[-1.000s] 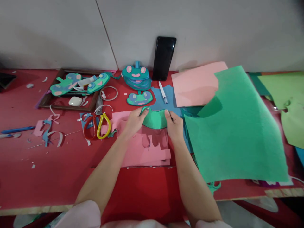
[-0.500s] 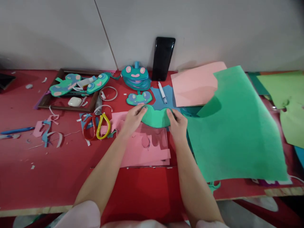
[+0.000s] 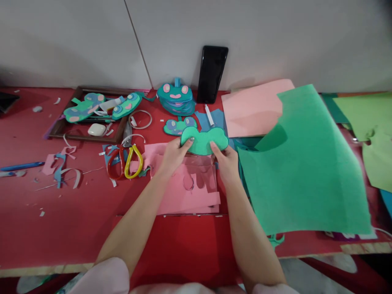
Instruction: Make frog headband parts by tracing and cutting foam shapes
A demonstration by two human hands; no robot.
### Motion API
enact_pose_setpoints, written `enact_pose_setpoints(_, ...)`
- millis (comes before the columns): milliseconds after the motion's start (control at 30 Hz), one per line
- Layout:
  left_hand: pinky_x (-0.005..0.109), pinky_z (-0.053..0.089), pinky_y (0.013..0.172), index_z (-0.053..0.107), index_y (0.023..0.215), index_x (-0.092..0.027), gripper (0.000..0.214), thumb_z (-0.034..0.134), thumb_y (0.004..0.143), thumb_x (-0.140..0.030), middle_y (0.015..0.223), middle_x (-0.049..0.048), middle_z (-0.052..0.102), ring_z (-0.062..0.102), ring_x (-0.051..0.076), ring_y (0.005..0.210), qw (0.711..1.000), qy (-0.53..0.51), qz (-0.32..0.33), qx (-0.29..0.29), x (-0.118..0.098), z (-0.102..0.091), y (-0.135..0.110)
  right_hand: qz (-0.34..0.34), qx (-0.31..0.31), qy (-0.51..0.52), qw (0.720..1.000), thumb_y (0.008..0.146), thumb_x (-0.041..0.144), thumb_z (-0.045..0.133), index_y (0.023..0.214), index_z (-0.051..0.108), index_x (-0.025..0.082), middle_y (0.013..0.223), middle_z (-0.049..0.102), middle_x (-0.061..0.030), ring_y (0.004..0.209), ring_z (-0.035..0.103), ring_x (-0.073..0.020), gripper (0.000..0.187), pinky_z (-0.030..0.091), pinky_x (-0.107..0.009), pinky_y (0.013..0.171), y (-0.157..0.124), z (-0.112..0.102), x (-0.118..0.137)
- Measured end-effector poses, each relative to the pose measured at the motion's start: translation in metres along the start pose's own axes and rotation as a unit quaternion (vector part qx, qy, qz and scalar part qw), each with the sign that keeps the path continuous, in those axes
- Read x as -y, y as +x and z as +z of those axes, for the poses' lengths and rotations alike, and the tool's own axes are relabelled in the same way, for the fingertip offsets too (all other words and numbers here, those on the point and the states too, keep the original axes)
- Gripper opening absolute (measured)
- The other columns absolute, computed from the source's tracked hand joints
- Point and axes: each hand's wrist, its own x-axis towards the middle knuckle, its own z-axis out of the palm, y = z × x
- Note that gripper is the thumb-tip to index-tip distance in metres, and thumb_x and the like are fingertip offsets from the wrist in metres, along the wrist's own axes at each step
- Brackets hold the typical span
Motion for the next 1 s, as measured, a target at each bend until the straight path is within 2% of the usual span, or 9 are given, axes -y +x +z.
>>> enact_pose_setpoints(100, 0.029, 0.052, 0.07, 0.068, 0.087, -0.017, 0.037, 0.066, 0.075, -0.051, 0.088, 0.0049, 0.072, 0.066, 0.019, 0.081, 0.999, -0.031, -0.01, 0.032, -0.003, 0.001, -0.002, -0.03, -0.027, -0.044, 0.998, 0.075, 0.052, 0.065, 0.055, 0.05, 0.019, 0.042, 0.045, 0.0058, 0.04, 0.043, -0.0081, 0.042, 0.035, -0.024, 0.044, 0.0, -0.001, 0.0)
enact_pose_setpoints(200, 0.029, 0.053, 0.071, 0.07, 0.086, -0.016, 0.036, 0.074, 0.067, -0.047, 0.088, 0.0058, 0.074, 0.068, 0.021, 0.081, 0.997, -0.01, -0.028, 0.065, -0.003, 0.002, -0.004, -0.046, -0.037, -0.084, 0.995, 0.078, 0.052, 0.062, 0.053, 0.052, 0.018, 0.04, 0.048, 0.0049, 0.038, 0.045, -0.0086, 0.043, 0.036, -0.024, 0.045, -0.001, -0.002, 0.002)
enact_pose_setpoints(367, 0.034, 0.056, 0.071, 0.071, 0.077, -0.014, 0.033, 0.074, 0.067, -0.045, 0.078, 0.0094, 0.075, 0.071, 0.023, 0.074, 0.996, -0.01, -0.053, 0.073, 0.0, 0.002, -0.004, -0.061, -0.027, -0.144, 0.987, 0.082, 0.052, 0.057, 0.054, 0.054, 0.018, 0.038, 0.05, 0.004, 0.038, 0.047, -0.01, 0.044, 0.038, -0.025, 0.048, -0.004, -0.002, 0.006)
enact_pose_setpoints(500, 0.034, 0.056, 0.071, 0.071, 0.07, -0.014, 0.03, 0.073, 0.069, -0.045, 0.073, 0.01, 0.074, 0.071, 0.023, 0.07, 0.997, 0.008, -0.047, 0.063, 0.0, 0.003, -0.004, -0.063, -0.03, -0.139, 0.988, 0.084, 0.051, 0.056, 0.06, 0.055, 0.019, 0.039, 0.051, 0.0048, 0.039, 0.05, -0.011, 0.04, 0.04, -0.026, 0.051, -0.004, 0.002, 0.004)
enact_pose_setpoints(633, 0.034, 0.057, 0.069, 0.071, 0.069, -0.015, 0.03, 0.072, 0.071, -0.045, 0.071, 0.0097, 0.074, 0.071, 0.022, 0.067, 0.997, -0.006, -0.049, 0.067, 0.0, 0.005, -0.004, -0.053, -0.033, -0.085, 0.994, 0.079, 0.051, 0.06, 0.068, 0.059, 0.019, 0.048, 0.055, 0.0038, 0.043, 0.051, -0.0114, 0.035, 0.041, -0.026, 0.05, -0.002, 0.003, -0.002)
enact_pose_setpoints(767, 0.032, 0.057, 0.066, 0.072, 0.075, -0.014, 0.03, 0.071, 0.071, -0.044, 0.075, 0.0106, 0.075, 0.071, 0.021, 0.069, 0.997, -0.035, -0.041, 0.051, 0.004, 0.005, -0.003, -0.073, 0.026, -0.093, 0.993, 0.071, 0.046, 0.069, 0.078, 0.065, 0.017, 0.067, 0.066, -0.001, 0.059, 0.057, -0.013, 0.03, 0.045, -0.026, 0.058, 0.001, 0.003, -0.007)
enact_pose_setpoints(833, 0.032, 0.057, 0.067, 0.072, 0.08, -0.013, 0.031, 0.071, 0.071, -0.043, 0.079, 0.0108, 0.075, 0.071, 0.022, 0.072, 0.998, -0.032, -0.032, 0.049, 0.005, 0.004, -0.003, -0.079, 0.039, -0.116, 0.989, 0.073, 0.046, 0.068, 0.076, 0.067, 0.016, 0.07, 0.068, -0.0024, 0.062, 0.057, -0.0136, 0.03, 0.045, -0.027, 0.061, 0.002, 0.003, -0.007)
enact_pose_setpoints(1000, 0.033, 0.056, 0.071, 0.071, 0.081, -0.013, 0.032, 0.072, 0.071, -0.043, 0.079, 0.0104, 0.074, 0.071, 0.022, 0.074, 0.999, 0.018, -0.013, 0.046, 0.004, 0.003, -0.002, -0.087, 0.019, -0.146, 0.985, 0.075, 0.045, 0.066, 0.071, 0.066, 0.016, 0.073, 0.07, -0.0038, 0.065, 0.059, -0.0148, 0.029, 0.045, -0.027, 0.063, -0.001, 0.004, -0.003)
